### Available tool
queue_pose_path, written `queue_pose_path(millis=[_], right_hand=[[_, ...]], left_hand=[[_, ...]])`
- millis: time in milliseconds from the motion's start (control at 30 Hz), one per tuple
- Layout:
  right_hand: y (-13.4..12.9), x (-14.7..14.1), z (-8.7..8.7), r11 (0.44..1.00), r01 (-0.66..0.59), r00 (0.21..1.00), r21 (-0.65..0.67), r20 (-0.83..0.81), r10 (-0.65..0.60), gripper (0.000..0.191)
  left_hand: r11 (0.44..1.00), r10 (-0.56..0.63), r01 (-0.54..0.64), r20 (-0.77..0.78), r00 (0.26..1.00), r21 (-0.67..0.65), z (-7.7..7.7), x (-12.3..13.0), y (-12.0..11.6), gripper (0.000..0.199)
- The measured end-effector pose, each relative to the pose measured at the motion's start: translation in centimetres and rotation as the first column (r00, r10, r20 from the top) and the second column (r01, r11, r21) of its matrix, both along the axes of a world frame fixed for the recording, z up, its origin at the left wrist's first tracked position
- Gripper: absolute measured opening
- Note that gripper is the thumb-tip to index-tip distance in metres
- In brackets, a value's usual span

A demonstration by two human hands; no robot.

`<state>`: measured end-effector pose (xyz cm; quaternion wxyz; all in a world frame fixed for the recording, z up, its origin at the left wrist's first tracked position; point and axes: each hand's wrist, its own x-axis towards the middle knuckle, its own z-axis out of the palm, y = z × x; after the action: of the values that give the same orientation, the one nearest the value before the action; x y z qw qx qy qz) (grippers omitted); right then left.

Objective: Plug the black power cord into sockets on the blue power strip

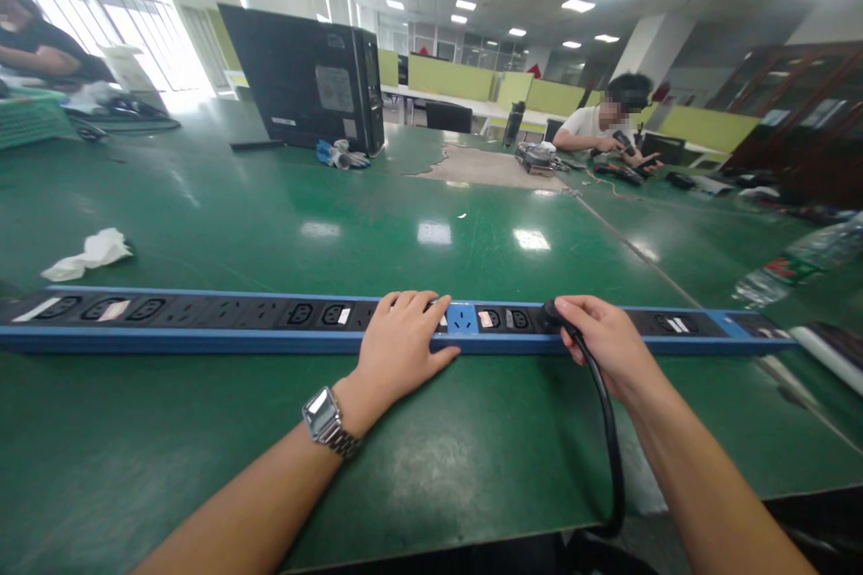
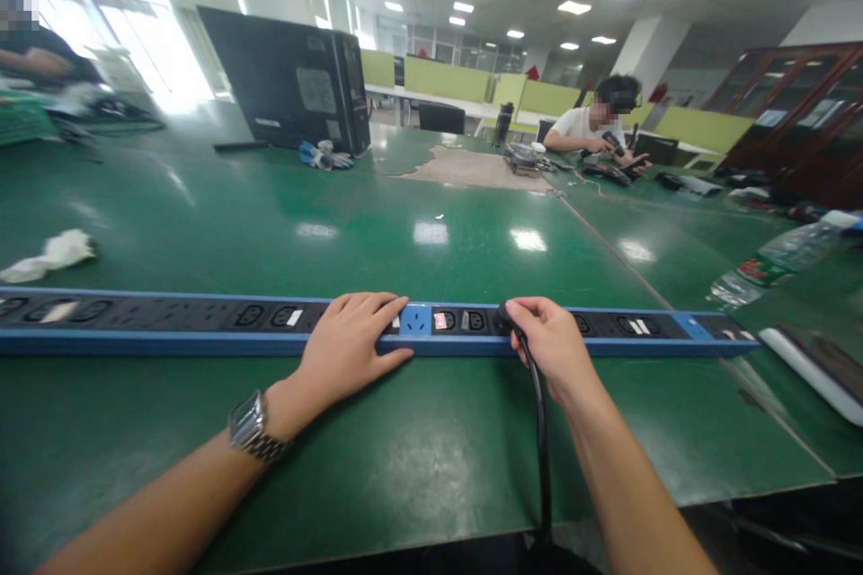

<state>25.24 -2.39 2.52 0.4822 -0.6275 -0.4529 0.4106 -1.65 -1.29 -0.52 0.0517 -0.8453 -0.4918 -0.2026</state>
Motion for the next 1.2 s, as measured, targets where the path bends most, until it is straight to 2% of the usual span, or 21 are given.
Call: queue_pose_path(millis=[233,300,400,467,533,667,733,833,933,1033,1200], right_hand=[[-0.2,-1.0,-1.0,1.000,0.011,0.999,-0.021,0.032,-0.010,0.041],[-0.5,-1.1,-0.1,0.999,0.036,0.999,0.012,-0.016,-0.036,0.037],[-0.9,0.3,2.6,0.979,0.143,0.985,0.146,-0.113,-0.127,0.033],[-1.0,2.6,4.1,0.944,0.231,0.971,0.236,-0.114,-0.209,0.033],[-1.0,5.8,4.6,0.939,0.264,0.964,0.221,-0.041,-0.261,0.033],[-0.8,11.9,2.8,0.968,0.252,0.947,0.007,0.205,-0.248,0.038],[-0.7,13.7,1.6,0.973,0.227,0.928,-0.036,0.309,-0.205,0.043],[-0.4,14.4,0.9,0.969,0.248,0.862,-0.013,0.459,-0.214,0.047],[-0.3,14.4,1.4,0.957,0.291,0.792,-0.024,0.567,-0.226,0.049],[-0.5,15.0,1.6,0.950,0.302,0.800,-0.080,0.563,-0.207,0.054],[-0.6,16.0,0.9,0.966,0.219,0.822,-0.134,0.558,-0.109,0.061]], left_hand=[[1.000,-0.002,0.002,0.004,1.000,0.006,0.0,0.0,0.0,0.059],[1.000,-0.002,0.001,0.007,1.000,0.007,0.0,0.0,0.1,0.060],[1.000,-0.004,0.004,0.017,1.000,0.007,-0.1,-0.1,0.1,0.059],[1.000,-0.009,0.009,0.025,1.000,0.013,-0.1,-0.1,0.1,0.059],[1.000,-0.009,0.009,0.032,0.999,0.022,-0.1,-0.1,0.2,0.058],[1.000,-0.010,0.010,0.028,1.000,0.014,-0.2,-0.1,0.2,0.059],[1.000,-0.007,0.007,0.022,1.000,0.009,-0.1,0.0,0.2,0.060],[1.000,0.000,0.000,0.021,1.000,0.009,-0.1,0.0,0.2,0.060],[1.000,0.000,0.000,0.023,1.000,0.006,0.0,0.0,0.1,0.059],[1.000,-0.007,0.006,0.028,1.000,0.010,0.1,0.0,0.1,0.059],[1.000,-0.004,0.004,0.025,1.000,0.003,0.1,0.1,0.0,0.060]])
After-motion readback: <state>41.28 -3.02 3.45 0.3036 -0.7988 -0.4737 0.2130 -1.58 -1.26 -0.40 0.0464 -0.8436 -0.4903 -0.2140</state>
